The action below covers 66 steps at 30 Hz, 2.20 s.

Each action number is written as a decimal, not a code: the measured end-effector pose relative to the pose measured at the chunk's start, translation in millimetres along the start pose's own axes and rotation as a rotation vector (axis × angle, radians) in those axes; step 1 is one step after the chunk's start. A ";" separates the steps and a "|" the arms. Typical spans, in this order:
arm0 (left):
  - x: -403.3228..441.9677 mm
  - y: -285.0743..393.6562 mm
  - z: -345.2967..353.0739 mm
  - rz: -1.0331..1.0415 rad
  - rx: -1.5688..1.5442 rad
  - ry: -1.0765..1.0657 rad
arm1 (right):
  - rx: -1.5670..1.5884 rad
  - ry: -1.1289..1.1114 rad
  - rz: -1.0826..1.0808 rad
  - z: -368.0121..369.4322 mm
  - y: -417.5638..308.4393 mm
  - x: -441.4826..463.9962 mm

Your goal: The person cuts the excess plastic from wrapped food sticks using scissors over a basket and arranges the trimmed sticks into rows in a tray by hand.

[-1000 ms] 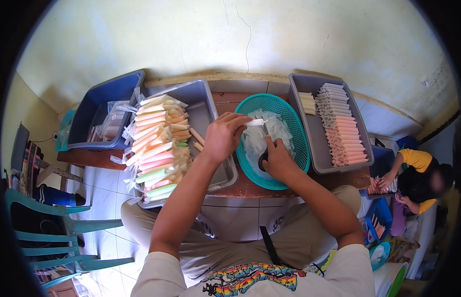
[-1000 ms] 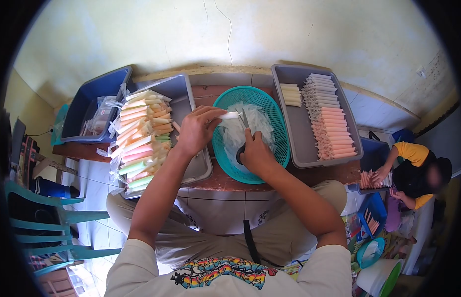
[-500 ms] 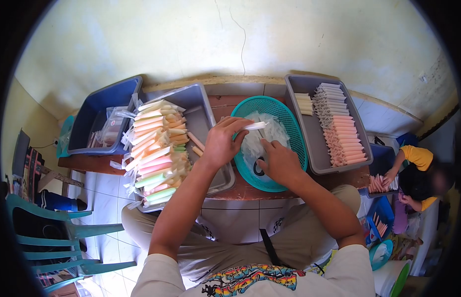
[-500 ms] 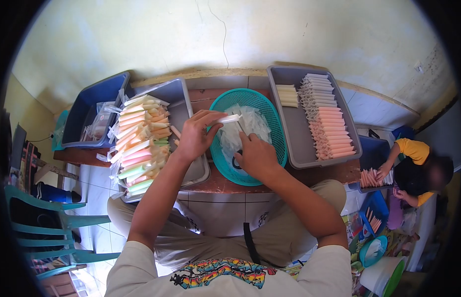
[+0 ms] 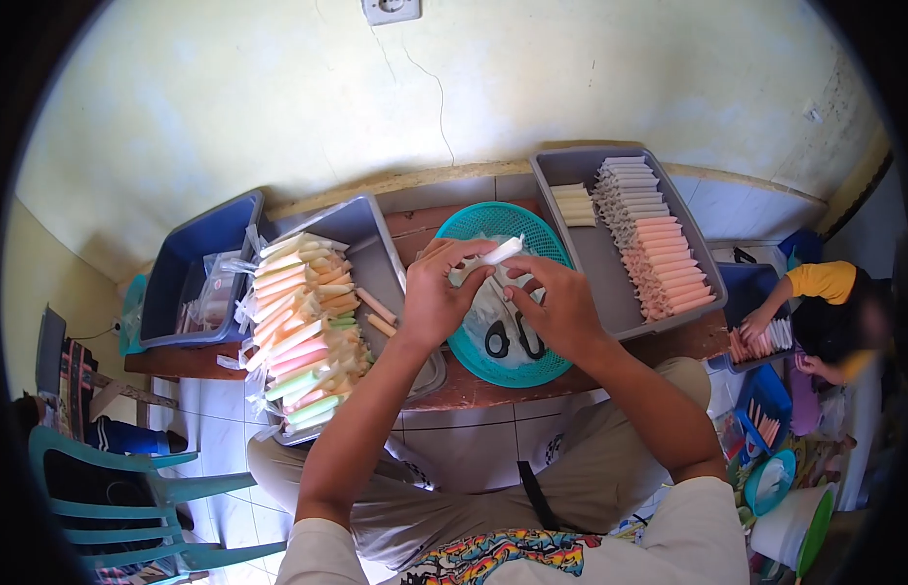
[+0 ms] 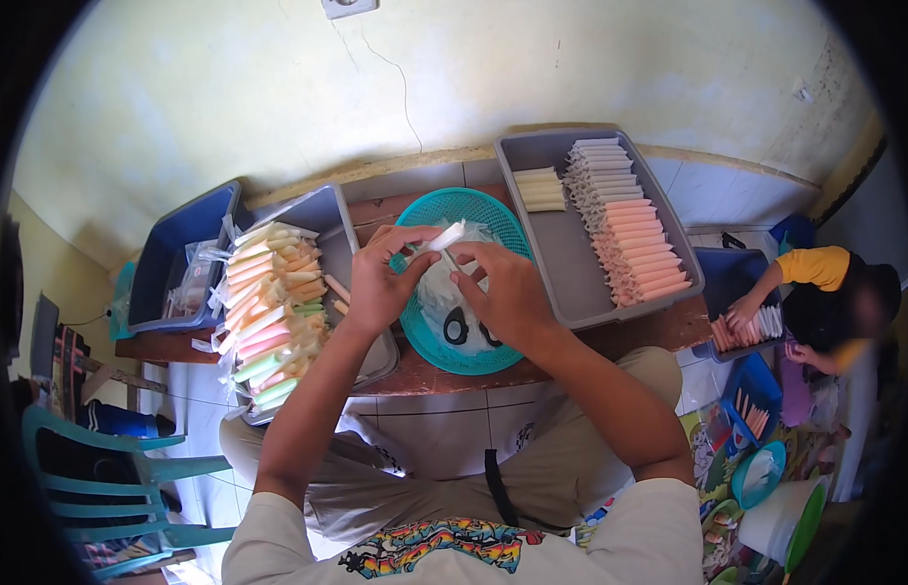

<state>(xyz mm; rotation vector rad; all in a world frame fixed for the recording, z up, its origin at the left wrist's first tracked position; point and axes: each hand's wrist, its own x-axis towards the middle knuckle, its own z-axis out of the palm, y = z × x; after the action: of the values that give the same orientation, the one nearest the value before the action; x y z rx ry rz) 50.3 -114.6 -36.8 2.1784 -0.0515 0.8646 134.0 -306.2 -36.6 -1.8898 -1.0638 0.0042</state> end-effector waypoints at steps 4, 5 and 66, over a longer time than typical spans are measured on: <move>11.1 11.1 15.7 -0.063 -0.167 -0.013 | 0.048 0.048 -0.014 -14.5 1.6 3.0; 14.0 14.4 22.1 -0.148 -0.284 -0.021 | 0.046 0.055 -0.011 -19.0 1.3 4.2; 149.8 -18.5 209.8 -0.016 1.031 -1.133 | -0.744 -0.043 0.221 -51.9 237.3 74.8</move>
<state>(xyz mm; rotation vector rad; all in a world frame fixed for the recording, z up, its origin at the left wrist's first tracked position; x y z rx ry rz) 289.7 -209.7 -57.3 3.3324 -0.1672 -0.6428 360.0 -337.8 -148.5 -2.6784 -0.9483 -0.2573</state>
